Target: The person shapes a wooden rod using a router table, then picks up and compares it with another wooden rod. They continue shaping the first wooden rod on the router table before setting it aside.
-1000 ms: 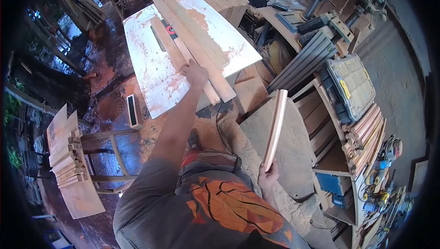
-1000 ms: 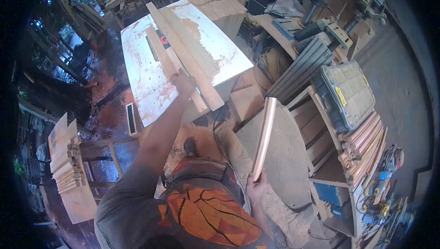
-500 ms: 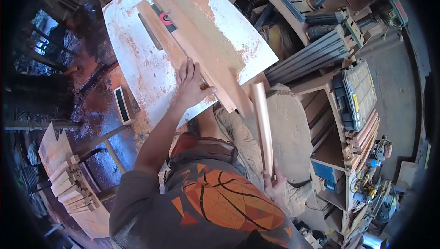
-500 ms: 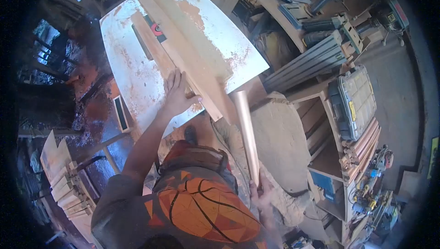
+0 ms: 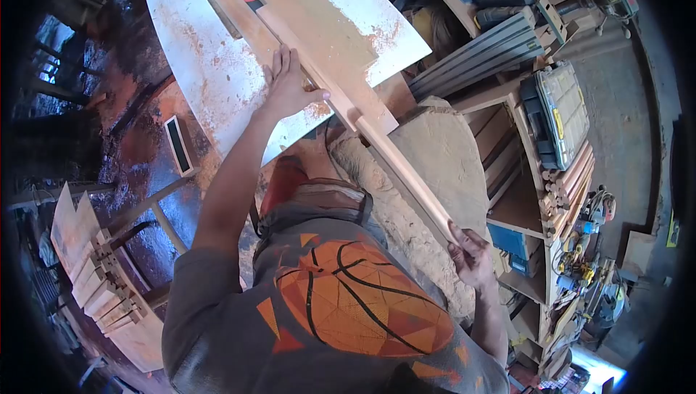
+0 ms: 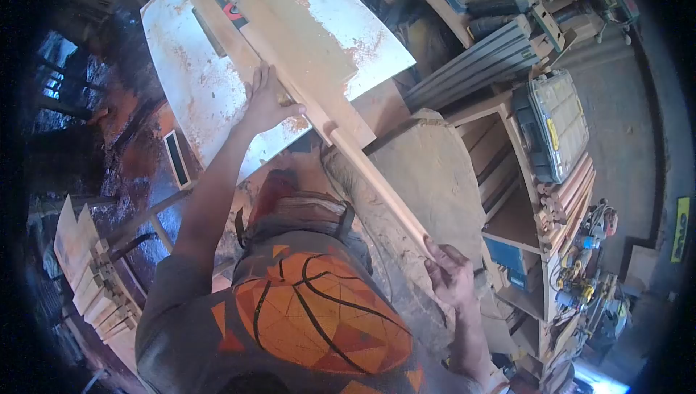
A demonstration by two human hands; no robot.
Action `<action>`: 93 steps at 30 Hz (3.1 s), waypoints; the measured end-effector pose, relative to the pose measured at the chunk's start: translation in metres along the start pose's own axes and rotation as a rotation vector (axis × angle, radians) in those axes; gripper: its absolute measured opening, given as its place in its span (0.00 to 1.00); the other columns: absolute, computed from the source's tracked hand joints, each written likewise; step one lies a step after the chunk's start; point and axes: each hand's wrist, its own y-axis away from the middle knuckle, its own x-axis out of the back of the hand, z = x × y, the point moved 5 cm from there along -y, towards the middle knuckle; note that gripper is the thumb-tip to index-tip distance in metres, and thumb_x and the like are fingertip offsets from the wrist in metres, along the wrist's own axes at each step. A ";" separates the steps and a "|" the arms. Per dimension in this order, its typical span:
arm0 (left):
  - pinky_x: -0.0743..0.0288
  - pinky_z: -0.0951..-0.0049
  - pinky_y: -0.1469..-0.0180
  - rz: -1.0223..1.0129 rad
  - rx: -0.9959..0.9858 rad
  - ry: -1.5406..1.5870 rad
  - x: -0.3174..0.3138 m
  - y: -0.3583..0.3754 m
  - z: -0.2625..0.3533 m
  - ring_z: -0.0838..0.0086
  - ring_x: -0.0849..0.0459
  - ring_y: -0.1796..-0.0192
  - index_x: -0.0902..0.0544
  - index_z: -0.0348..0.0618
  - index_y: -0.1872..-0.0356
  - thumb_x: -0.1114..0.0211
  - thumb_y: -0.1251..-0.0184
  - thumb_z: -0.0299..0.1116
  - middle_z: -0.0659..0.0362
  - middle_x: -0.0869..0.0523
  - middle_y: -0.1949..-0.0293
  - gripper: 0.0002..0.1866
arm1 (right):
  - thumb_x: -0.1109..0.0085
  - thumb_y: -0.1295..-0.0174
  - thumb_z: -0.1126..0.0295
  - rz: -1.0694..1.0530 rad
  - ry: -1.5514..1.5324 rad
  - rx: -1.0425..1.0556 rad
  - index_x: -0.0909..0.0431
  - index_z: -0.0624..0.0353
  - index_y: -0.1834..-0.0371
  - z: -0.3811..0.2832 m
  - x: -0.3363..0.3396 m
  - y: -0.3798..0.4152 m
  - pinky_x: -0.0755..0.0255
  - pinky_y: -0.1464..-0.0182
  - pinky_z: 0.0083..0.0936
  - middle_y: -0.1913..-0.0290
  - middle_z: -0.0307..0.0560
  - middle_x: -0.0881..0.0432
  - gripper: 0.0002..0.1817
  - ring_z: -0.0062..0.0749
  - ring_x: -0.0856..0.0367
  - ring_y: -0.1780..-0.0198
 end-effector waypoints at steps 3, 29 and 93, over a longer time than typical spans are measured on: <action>0.75 0.34 0.20 -0.035 0.036 -0.023 0.007 -0.005 0.005 0.43 0.70 0.15 0.58 0.24 0.19 0.22 0.53 0.68 0.32 0.61 0.17 0.75 | 0.33 0.33 0.72 0.081 -0.022 0.063 0.20 0.61 0.33 0.004 0.012 0.011 0.30 0.71 0.29 0.72 0.50 0.22 0.24 0.31 0.23 0.75; 0.78 0.33 0.21 -0.152 0.084 -0.068 0.020 -0.027 -0.010 0.41 0.74 0.15 0.62 0.23 0.20 0.20 0.56 0.68 0.29 0.65 0.18 0.79 | 0.28 0.50 0.78 0.132 0.325 0.202 0.17 0.41 0.35 -0.069 0.019 -0.030 0.19 0.68 0.36 0.63 0.48 0.11 0.34 0.43 0.13 0.67; 0.74 0.34 0.20 -0.113 0.135 -0.056 0.069 -0.118 -0.088 0.44 0.72 0.14 0.63 0.25 0.19 0.16 0.64 0.66 0.30 0.61 0.18 0.83 | 0.28 0.49 0.78 0.057 0.309 0.245 0.20 0.44 0.30 -0.104 0.002 -0.154 0.18 0.70 0.35 0.62 0.51 0.11 0.38 0.43 0.13 0.69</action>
